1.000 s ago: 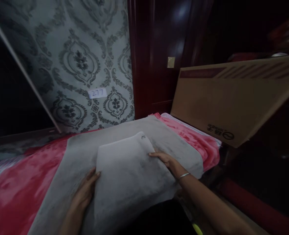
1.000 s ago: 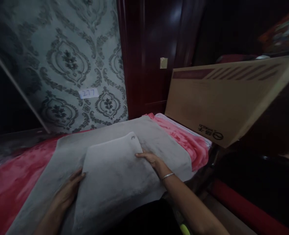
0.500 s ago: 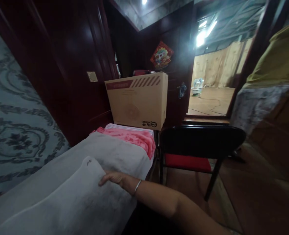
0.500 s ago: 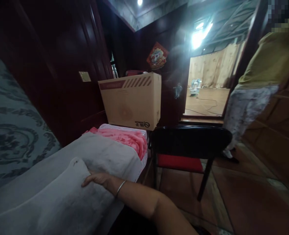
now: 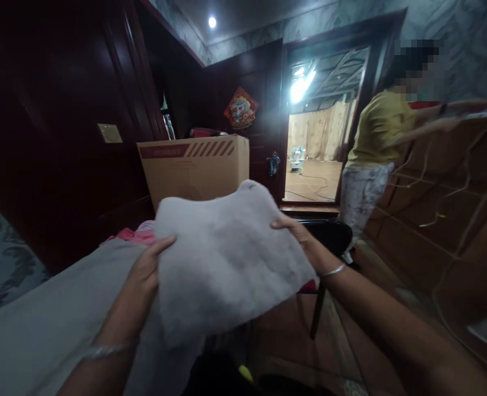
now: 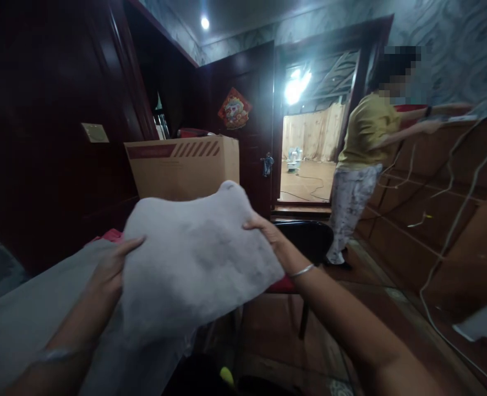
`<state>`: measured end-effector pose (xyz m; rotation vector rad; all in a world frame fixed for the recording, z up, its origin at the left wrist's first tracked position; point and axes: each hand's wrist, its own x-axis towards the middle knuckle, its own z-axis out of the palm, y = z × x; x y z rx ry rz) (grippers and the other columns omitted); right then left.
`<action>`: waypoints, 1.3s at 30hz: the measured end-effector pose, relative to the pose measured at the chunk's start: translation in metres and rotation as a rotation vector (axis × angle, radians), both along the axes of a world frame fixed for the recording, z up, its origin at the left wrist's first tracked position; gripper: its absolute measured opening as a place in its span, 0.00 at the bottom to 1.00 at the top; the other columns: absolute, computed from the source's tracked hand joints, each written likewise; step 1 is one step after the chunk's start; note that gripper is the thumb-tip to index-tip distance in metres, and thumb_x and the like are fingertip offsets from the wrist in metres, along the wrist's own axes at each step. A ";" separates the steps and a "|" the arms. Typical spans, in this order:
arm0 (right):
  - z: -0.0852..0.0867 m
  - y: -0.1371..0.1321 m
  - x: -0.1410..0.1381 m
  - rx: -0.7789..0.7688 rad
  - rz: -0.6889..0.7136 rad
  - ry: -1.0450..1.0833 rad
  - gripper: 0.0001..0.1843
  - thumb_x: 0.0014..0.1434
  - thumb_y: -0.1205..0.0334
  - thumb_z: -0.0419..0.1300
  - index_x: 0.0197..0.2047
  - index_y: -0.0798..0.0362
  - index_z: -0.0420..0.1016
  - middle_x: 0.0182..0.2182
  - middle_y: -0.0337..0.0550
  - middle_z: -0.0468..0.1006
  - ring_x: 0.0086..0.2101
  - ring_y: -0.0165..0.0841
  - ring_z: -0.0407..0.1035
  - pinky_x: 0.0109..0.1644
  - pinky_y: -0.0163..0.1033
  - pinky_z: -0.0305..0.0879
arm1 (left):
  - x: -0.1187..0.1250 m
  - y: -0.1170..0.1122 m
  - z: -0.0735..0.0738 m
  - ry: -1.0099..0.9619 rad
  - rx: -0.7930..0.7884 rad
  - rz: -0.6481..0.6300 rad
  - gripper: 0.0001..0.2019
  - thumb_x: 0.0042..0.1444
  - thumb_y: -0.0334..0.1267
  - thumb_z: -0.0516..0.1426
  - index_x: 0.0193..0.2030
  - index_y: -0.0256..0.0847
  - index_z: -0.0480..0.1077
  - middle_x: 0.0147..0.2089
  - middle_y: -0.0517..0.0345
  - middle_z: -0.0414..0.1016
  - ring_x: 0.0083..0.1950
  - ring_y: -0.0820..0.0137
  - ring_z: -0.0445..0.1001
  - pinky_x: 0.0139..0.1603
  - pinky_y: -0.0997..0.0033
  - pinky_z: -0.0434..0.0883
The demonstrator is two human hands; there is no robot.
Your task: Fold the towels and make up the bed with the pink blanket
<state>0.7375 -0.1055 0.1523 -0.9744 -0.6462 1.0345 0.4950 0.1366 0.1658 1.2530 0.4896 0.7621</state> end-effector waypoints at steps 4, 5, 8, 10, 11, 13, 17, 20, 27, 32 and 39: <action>0.001 -0.072 0.078 -0.019 -0.385 -0.239 0.40 0.39 0.69 0.65 0.59 0.46 0.70 0.40 0.40 0.82 0.32 0.38 0.77 0.35 0.42 0.76 | 0.134 -0.026 -0.006 0.046 0.022 -0.206 0.13 0.43 0.36 0.67 0.37 0.34 0.78 0.31 0.51 0.81 0.36 0.60 0.80 0.38 0.62 0.78; -0.005 -0.086 0.094 -0.067 -0.466 -0.287 0.41 0.37 0.70 0.65 0.58 0.45 0.70 0.38 0.38 0.82 0.30 0.38 0.76 0.32 0.41 0.75 | 0.160 -0.037 -0.011 0.084 0.067 -0.231 0.11 0.42 0.36 0.67 0.33 0.34 0.77 0.29 0.53 0.80 0.33 0.63 0.78 0.36 0.66 0.76; -0.029 -0.117 0.131 -0.188 -0.606 -0.328 0.38 0.35 0.68 0.66 0.54 0.46 0.71 0.33 0.38 0.81 0.26 0.37 0.73 0.27 0.39 0.72 | 0.211 -0.060 -0.031 0.136 0.128 -0.240 0.10 0.39 0.37 0.68 0.24 0.35 0.72 0.22 0.55 0.75 0.27 0.67 0.74 0.30 0.70 0.70; -0.043 -0.128 0.146 -0.205 -0.626 -0.343 0.37 0.35 0.65 0.68 0.53 0.48 0.72 0.35 0.40 0.81 0.28 0.37 0.73 0.28 0.39 0.72 | 0.226 -0.065 -0.041 0.164 0.179 -0.223 0.11 0.39 0.39 0.68 0.22 0.36 0.71 0.21 0.57 0.73 0.26 0.68 0.72 0.29 0.70 0.69; -0.047 -0.131 0.152 -0.206 -0.632 -0.369 0.37 0.36 0.63 0.69 0.53 0.49 0.72 0.37 0.42 0.81 0.29 0.37 0.73 0.30 0.39 0.72 | 0.230 -0.064 -0.044 0.181 0.217 -0.210 0.12 0.39 0.40 0.68 0.22 0.36 0.71 0.21 0.57 0.73 0.26 0.68 0.72 0.29 0.71 0.68; -0.051 -0.133 0.162 -0.215 -0.680 -0.448 0.40 0.37 0.61 0.69 0.57 0.49 0.71 0.41 0.43 0.81 0.33 0.38 0.74 0.33 0.39 0.73 | 0.235 -0.058 -0.045 0.223 0.313 -0.172 0.11 0.40 0.41 0.67 0.23 0.37 0.71 0.22 0.58 0.73 0.28 0.68 0.72 0.29 0.71 0.67; -0.051 -0.136 0.175 -0.268 -0.781 -0.551 0.46 0.39 0.60 0.70 0.64 0.47 0.68 0.47 0.44 0.80 0.42 0.40 0.75 0.42 0.40 0.75 | 0.247 -0.047 -0.035 0.331 0.566 -0.042 0.09 0.45 0.40 0.64 0.24 0.39 0.70 0.27 0.57 0.74 0.36 0.64 0.74 0.34 0.71 0.66; -0.056 -0.143 0.178 -0.300 -0.744 -0.599 0.43 0.42 0.55 0.70 0.63 0.48 0.69 0.51 0.46 0.79 0.47 0.42 0.74 0.50 0.43 0.73 | 0.255 -0.046 -0.030 0.437 0.743 0.044 0.11 0.49 0.39 0.63 0.23 0.40 0.66 0.30 0.53 0.75 0.44 0.60 0.75 0.40 0.69 0.67; -0.068 -0.159 0.183 -0.438 -0.835 -1.039 0.35 0.56 0.44 0.61 0.64 0.50 0.71 0.49 0.51 0.79 0.45 0.47 0.74 0.52 0.52 0.71 | 0.244 -0.053 -0.026 0.643 0.976 0.125 0.11 0.59 0.43 0.58 0.34 0.37 0.73 0.40 0.41 0.78 0.49 0.52 0.76 0.52 0.56 0.70; -0.059 -0.137 0.162 -0.483 -0.998 -1.744 0.35 0.64 0.39 0.55 0.67 0.49 0.68 0.63 0.58 0.69 0.60 0.57 0.62 0.62 0.63 0.58 | 0.235 -0.072 -0.023 0.447 1.440 0.082 0.26 0.61 0.46 0.58 0.63 0.38 0.67 0.65 0.39 0.68 0.67 0.51 0.65 0.67 0.50 0.61; -0.069 -0.114 0.154 -0.473 -0.721 -2.025 0.47 0.61 0.29 0.54 0.73 0.49 0.55 0.59 0.57 0.71 0.55 0.55 0.65 0.59 0.58 0.57 | 0.252 -0.082 -0.032 0.421 1.763 -0.348 0.40 0.53 0.58 0.64 0.69 0.44 0.61 0.60 0.44 0.73 0.60 0.52 0.72 0.62 0.53 0.66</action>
